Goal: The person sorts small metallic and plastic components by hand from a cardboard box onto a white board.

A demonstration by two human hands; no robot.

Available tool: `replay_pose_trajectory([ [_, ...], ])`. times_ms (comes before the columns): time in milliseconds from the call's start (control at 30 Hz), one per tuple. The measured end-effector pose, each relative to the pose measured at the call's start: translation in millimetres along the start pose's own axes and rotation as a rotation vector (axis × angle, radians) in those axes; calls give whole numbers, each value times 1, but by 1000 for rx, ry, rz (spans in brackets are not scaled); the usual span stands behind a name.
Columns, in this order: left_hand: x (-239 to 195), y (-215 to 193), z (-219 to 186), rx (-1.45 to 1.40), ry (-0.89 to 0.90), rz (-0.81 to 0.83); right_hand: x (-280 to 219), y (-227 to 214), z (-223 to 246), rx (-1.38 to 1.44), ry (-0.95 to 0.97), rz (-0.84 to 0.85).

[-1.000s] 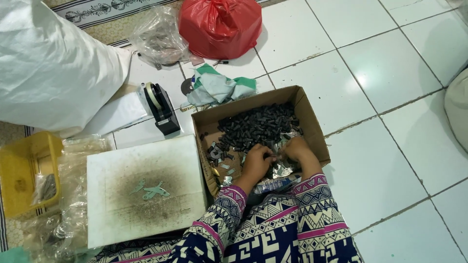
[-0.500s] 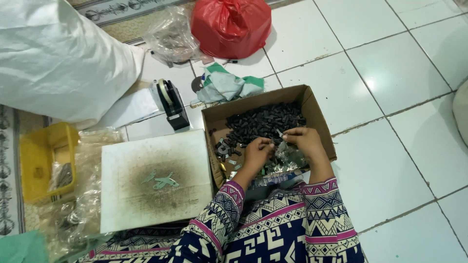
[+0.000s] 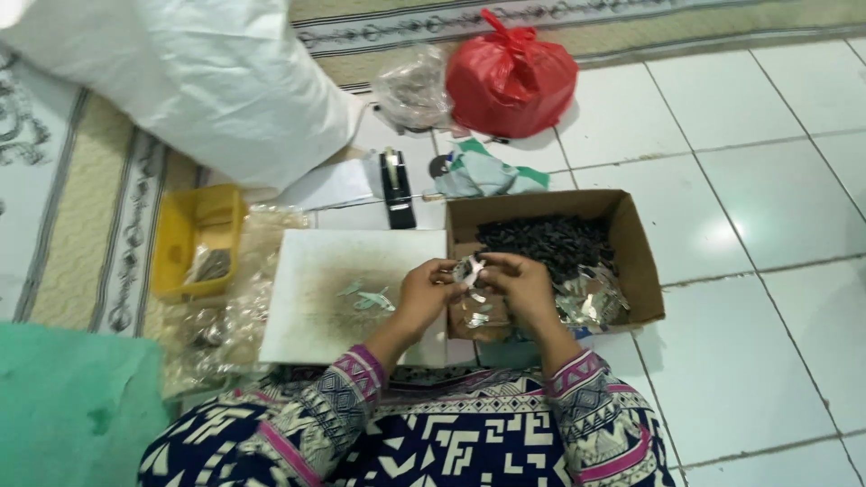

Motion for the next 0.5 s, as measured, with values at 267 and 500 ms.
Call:
replay_pose_trajectory([
  [267,-61,-110,52,234,-90,-208,-23,97,-72,32,148,284],
  [500,-51,-131,54,348,-106,-319,-24,134,-81,-7,137,195],
])
Point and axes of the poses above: each hand's wrist, its own x-axis towards the middle knuckle, its own y-axis out of the palm, z = x × y, the point moved 3 cm from there along x, towards the middle knuckle, and after that the axes turned 13 degrees about x, right-handed, at the moved point
